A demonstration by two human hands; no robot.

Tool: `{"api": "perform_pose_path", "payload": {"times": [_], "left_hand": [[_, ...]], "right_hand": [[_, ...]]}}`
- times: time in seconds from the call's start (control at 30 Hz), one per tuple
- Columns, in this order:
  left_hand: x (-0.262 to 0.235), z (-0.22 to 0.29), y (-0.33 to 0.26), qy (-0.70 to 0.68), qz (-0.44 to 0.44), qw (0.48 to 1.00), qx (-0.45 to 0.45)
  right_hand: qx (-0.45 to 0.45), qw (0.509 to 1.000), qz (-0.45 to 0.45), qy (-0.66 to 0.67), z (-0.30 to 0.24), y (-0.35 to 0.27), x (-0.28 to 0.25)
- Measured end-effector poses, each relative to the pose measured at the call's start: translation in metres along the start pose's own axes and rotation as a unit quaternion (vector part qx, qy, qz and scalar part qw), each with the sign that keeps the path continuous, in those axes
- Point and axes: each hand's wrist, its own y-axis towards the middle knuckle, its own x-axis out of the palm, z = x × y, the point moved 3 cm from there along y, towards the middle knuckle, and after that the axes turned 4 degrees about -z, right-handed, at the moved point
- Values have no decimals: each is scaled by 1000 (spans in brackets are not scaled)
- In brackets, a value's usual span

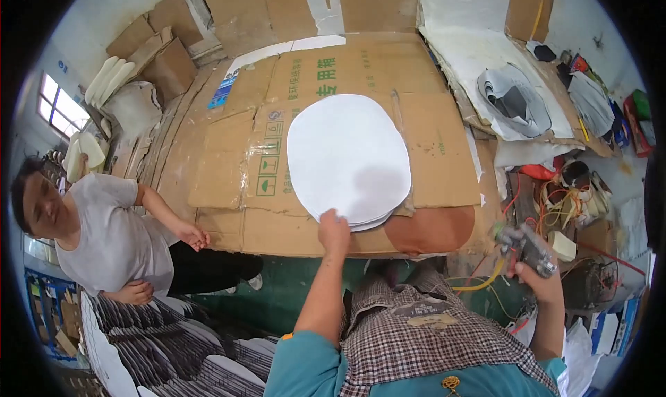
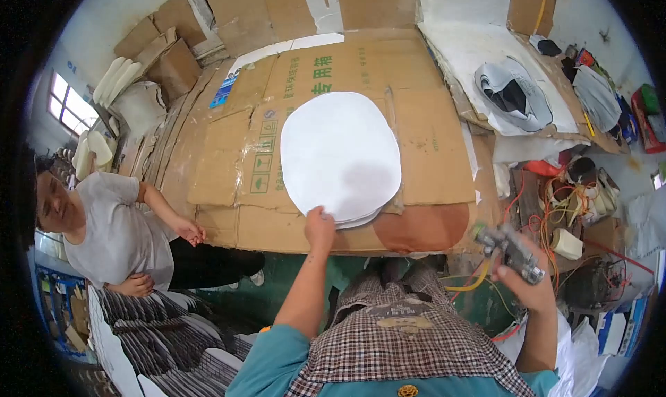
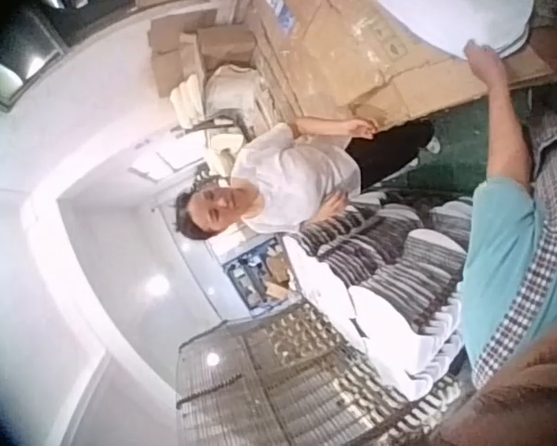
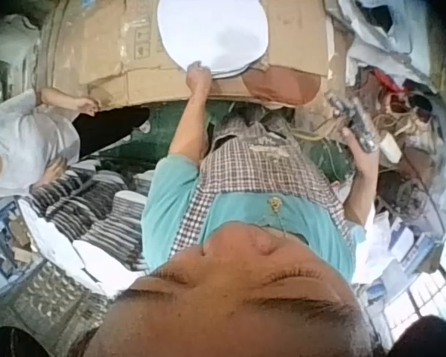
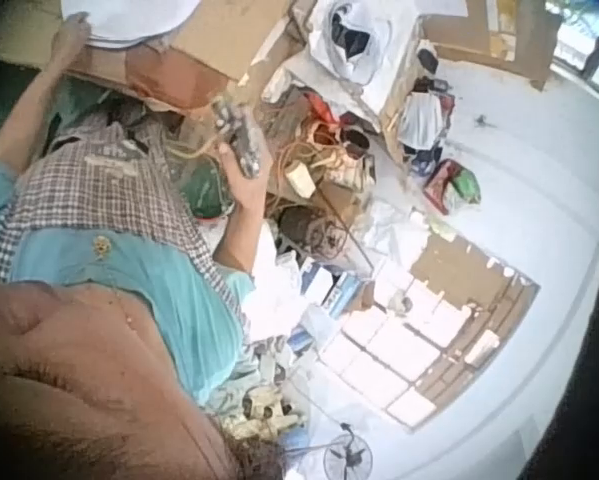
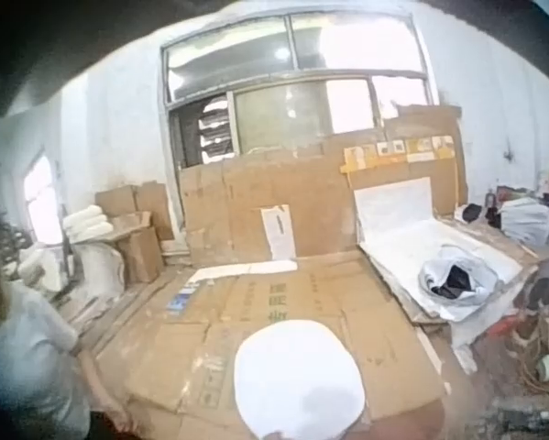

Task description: Applying adhesive to white foam pads and stacking them on a rack for assembly or drying.

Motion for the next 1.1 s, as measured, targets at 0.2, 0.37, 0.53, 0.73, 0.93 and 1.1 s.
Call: {"api": "perform_pose_path", "payload": {"times": [0.2, 0.37, 0.53, 0.73, 0.93, 1.1], "left_hand": [[-22, 8, 25, 88, 43, 984, -149], [-18, 1, 36, 85, 18, 981, -176], [-17, -10, 54, -22, 16, 981, -191], [7, -29, 52, -709, 108, 602, -350], [21, 6, 48, -673, 42, 623, -396], [-46, 25, 77, -819, -16, 560, -124]], "right_hand": [[2, 993, -78, 92, 14, 15, 20], [-11, 994, 57, 93, 26, 25, 6], [-18, 998, -7, 65, 24, 26, 5], [-9, 998, -33, 45, 35, 39, 18], [-12, 997, -52, 48, 42, 45, 27], [18, 998, -65, 16, 28, 43, 23]]}}
